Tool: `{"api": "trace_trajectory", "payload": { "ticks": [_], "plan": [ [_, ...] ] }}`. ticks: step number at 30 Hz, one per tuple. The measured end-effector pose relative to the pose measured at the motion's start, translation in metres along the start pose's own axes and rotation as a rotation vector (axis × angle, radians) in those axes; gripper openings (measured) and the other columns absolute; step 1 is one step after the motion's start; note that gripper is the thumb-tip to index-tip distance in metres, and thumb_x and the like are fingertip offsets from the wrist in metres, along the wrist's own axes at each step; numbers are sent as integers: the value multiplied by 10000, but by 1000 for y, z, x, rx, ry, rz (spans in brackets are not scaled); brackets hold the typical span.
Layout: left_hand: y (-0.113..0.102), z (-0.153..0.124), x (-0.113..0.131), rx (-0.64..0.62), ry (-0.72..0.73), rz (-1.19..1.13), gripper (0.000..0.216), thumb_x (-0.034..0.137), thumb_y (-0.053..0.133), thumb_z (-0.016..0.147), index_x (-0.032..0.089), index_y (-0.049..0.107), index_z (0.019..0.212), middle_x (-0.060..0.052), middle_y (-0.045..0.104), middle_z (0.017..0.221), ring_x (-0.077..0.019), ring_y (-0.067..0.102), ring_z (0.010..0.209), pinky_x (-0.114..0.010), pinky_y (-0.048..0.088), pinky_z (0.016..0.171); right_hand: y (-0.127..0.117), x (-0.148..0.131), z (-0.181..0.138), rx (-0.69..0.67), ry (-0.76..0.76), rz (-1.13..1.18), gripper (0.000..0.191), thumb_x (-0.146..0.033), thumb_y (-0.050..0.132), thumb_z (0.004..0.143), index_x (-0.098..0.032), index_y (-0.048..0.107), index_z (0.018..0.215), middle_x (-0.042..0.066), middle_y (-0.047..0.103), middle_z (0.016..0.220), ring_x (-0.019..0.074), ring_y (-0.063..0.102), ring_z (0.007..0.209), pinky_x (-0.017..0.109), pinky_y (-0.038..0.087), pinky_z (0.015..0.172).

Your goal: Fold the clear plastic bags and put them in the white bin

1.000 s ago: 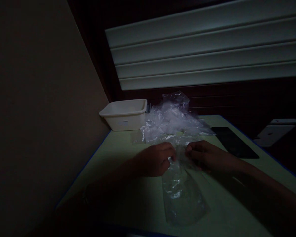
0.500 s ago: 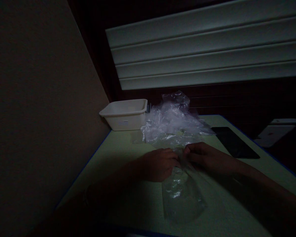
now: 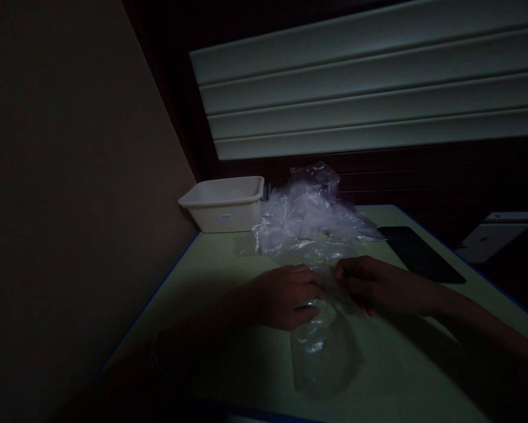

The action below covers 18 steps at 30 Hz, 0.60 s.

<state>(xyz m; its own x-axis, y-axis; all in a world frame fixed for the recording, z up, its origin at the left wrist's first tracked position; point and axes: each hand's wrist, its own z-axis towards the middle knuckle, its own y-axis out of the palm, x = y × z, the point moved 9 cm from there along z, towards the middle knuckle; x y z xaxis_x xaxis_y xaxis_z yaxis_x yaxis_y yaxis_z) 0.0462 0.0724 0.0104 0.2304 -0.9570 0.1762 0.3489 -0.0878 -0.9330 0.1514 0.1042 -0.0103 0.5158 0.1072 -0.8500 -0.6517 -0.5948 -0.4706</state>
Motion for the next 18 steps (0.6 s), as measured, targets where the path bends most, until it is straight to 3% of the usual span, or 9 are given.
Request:
{"api": "trace_trajectory", "payload": {
  "ticks": [4,7,10,12,18],
  "plan": [
    [0,0,1,-3,9,4,241,269,509,902,128,587,1081,-120,618,1087,-211,546,1040,-354,433,942,-2,-2,-5,39,36,-76,211,-365,411,932,-184,483,1012,17,643,690,153,583,571,270,462,552],
    [1,0,0,-10,6,17,237,268,523,891,122,590,1065,-124,616,1083,-216,546,1040,-352,438,932,-1,-11,-11,82,29,-255,514,-468,476,902,-168,352,1301,32,680,725,192,608,624,289,429,559],
    [2,0,0,-20,4,17,248,266,536,886,122,585,1081,-121,612,1099,-215,544,1052,-347,432,943,3,-16,-16,146,43,-428,795,-536,503,870,-143,151,1465,58,691,765,237,629,695,325,429,605],
    [1,0,1,-17,0,17,262,275,523,900,126,578,1107,-122,607,1115,-218,539,1072,-348,430,946,6,-14,-18,176,60,-503,874,-524,500,868,-115,58,1501,87,689,789,253,627,700,342,432,605],
    [0,0,0,-13,3,12,250,289,501,911,132,584,1087,-129,605,1111,-222,539,1063,-363,437,938,9,-6,-24,234,-58,-557,862,-419,571,832,-206,93,1517,127,687,996,263,632,780,342,446,626]
  ]
}}
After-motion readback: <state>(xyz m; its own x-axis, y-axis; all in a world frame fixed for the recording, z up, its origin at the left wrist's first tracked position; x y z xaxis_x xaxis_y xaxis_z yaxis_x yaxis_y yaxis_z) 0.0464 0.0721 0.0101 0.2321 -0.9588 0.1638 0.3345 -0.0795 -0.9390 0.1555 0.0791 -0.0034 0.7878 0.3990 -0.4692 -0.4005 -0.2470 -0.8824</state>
